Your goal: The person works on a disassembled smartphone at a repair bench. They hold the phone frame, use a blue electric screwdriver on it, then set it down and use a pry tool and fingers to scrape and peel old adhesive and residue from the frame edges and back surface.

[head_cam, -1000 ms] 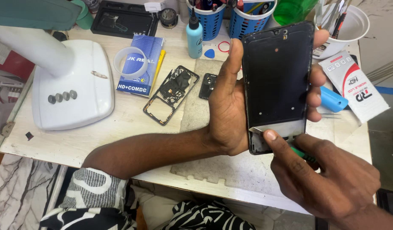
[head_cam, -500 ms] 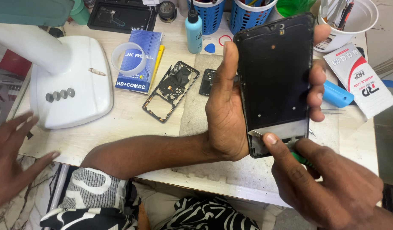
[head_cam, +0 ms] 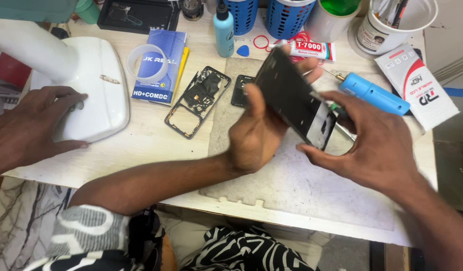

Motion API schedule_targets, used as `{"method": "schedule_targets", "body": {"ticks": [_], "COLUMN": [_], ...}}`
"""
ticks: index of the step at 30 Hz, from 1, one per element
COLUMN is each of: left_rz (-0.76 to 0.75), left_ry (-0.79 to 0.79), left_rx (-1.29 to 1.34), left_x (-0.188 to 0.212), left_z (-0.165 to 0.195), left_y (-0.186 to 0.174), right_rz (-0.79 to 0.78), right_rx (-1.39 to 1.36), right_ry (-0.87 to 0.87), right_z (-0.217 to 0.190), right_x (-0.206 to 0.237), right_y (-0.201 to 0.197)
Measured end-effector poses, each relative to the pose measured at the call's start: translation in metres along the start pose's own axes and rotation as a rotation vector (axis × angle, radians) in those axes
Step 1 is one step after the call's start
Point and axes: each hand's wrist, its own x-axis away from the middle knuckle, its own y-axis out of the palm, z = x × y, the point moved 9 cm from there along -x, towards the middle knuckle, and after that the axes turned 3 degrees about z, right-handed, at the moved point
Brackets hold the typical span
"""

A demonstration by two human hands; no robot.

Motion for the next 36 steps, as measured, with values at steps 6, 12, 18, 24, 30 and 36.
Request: {"method": "schedule_targets", "body": {"ticks": [6,12,18,24,30,36], "left_rz": [-0.002,-0.622,-0.683,-0.642,-0.611,-0.563], "left_ry": [-0.082,-0.155,-0.156,-0.217,-0.229,-0.302], "left_rx": [-0.91,-1.81,-1.845,-1.815,-1.785,-1.759], "left_x": [0.01,0.019,0.025,0.03,0.025,0.02], "left_z": [0.05,0.031,0.033,0.037,0.038,0.036], "left_y": [-0.055,-0.049,-0.033,-0.04,-0.047,-0.047], "right_rz": [-0.464,-0.398,-0.17,-0.101,-0.01,0.066], "right_rx": [0.173,0.074,0.02,-0.004,0.093,0.123], "right_ry": [0.11,-0.133,-0.425,-0.732,-0.849,-0.853], "right_z": [0.019,0.028,0.012,-0.02,-0.006,0.018], "right_x": [0.006,0.008,0.015,0.038,0.047,0.064], "right_y": [0.048,0.067,0.05,0.053,0.049,0.044]}}
